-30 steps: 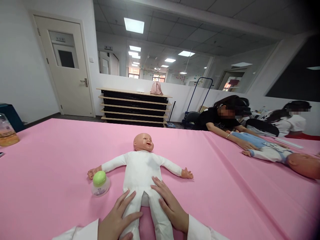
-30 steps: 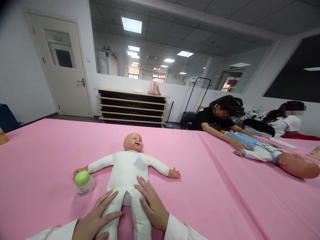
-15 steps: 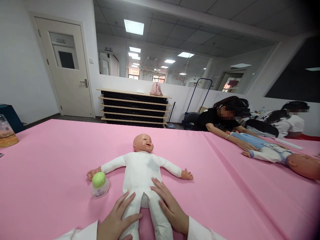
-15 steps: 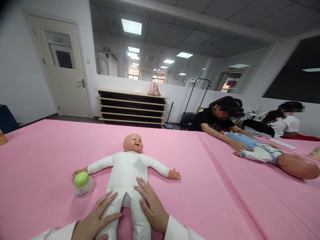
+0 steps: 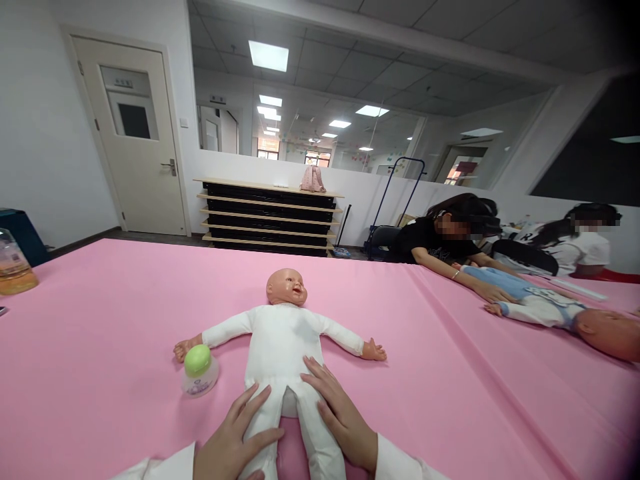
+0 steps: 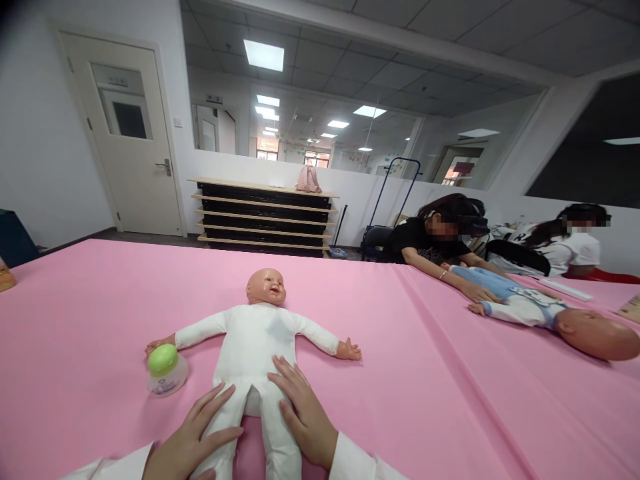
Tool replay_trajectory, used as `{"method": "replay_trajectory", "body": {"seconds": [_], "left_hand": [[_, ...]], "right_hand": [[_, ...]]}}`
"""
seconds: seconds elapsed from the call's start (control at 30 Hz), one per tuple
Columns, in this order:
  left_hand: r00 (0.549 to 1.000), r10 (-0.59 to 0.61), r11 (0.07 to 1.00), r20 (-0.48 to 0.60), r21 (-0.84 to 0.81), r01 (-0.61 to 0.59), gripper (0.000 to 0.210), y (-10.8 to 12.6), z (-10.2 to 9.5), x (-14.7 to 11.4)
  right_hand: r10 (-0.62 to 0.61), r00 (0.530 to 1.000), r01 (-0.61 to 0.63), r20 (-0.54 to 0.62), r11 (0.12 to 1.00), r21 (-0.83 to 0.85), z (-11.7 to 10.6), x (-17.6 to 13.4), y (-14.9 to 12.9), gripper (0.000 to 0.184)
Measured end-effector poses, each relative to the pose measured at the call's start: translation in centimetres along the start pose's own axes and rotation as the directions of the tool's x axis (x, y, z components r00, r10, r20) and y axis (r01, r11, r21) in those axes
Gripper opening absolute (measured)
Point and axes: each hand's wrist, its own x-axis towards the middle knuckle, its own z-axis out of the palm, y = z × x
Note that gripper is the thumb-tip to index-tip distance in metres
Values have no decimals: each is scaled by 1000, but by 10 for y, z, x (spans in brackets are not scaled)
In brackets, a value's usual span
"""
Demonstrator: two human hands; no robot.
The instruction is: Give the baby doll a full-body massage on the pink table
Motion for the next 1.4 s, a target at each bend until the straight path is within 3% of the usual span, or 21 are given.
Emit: {"method": "replay_trajectory", "body": {"seconds": [0.77,1.4], "left_hand": [[1000,-17,1000,21,-1,17,43,0,3,-1],[998,50,999,-23,22,-50,45,-1,1,4]], "right_hand": [[0,1000,0,23,1000,2,1,0,2,40],[-1,1000,0,2,1000,11,0,0,1,40]]}}
